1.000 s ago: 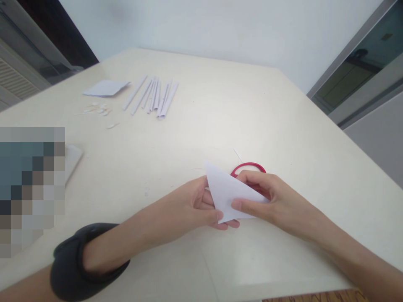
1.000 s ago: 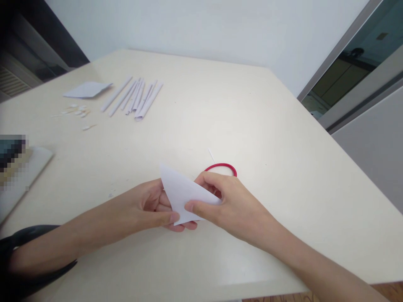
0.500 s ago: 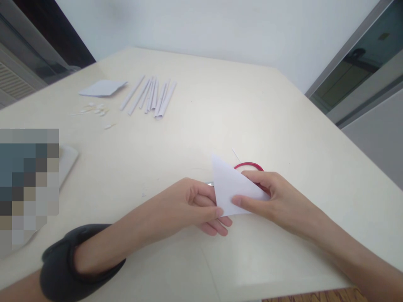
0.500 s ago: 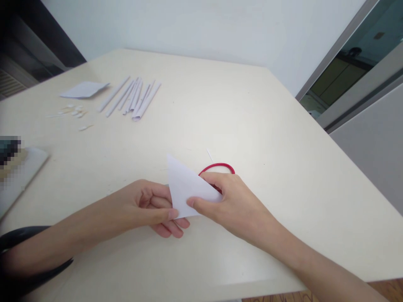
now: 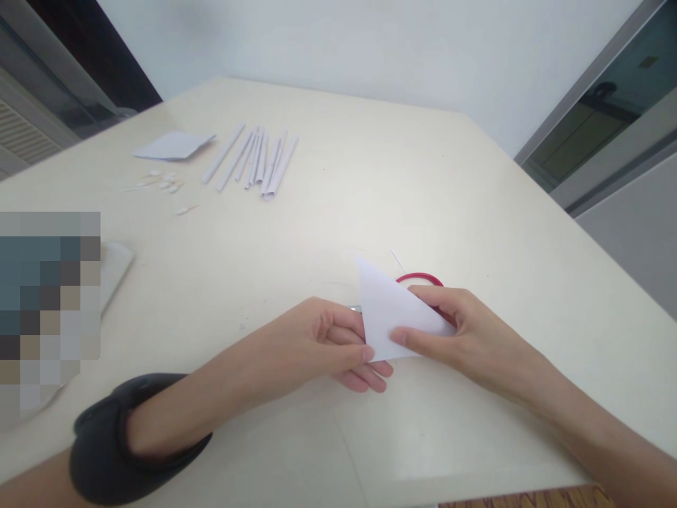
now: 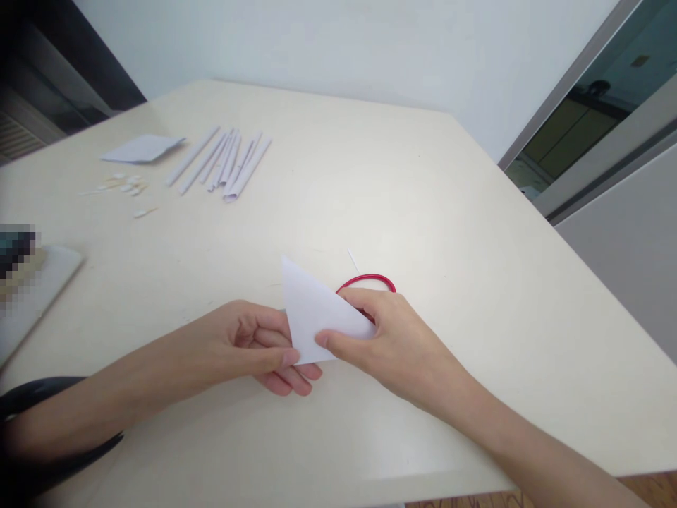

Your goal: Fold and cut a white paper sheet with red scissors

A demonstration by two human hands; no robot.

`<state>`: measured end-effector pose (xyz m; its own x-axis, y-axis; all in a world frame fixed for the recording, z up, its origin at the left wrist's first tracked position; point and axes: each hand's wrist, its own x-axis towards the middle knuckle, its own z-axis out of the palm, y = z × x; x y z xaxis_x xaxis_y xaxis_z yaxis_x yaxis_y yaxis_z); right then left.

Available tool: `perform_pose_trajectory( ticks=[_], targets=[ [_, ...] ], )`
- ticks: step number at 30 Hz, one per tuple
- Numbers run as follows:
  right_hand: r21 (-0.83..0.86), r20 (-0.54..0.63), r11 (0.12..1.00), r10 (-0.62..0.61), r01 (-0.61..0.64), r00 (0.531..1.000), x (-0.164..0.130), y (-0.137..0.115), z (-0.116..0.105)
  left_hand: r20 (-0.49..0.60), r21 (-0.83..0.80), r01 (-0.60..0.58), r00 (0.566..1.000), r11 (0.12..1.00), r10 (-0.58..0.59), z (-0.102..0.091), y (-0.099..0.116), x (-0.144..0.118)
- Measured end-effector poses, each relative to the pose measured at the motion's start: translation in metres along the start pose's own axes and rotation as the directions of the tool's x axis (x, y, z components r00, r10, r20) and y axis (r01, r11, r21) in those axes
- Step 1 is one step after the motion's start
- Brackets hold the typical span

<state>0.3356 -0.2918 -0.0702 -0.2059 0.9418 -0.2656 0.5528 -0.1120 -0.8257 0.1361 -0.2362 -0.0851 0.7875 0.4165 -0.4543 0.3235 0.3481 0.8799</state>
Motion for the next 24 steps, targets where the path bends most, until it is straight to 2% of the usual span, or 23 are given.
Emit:
perform_pose_trajectory(
  ticks=[20,24],
  targets=[
    [-0.047,-0.049,0.999,0.006,-0.008,0.999,0.0003,0.0021,0.0018,0.013,-0.027,0.020,1.000,0.999,-0.020,-0.0003,0.0045,0.0015],
    [-0.045,-0.054,0.999,0.009,-0.012,0.998,0.0014,0.0021,0.0031,-0.014,0.002,0.029,0.999,1.000,-0.029,-0.0007,0.0035,0.0026]
  ],
)
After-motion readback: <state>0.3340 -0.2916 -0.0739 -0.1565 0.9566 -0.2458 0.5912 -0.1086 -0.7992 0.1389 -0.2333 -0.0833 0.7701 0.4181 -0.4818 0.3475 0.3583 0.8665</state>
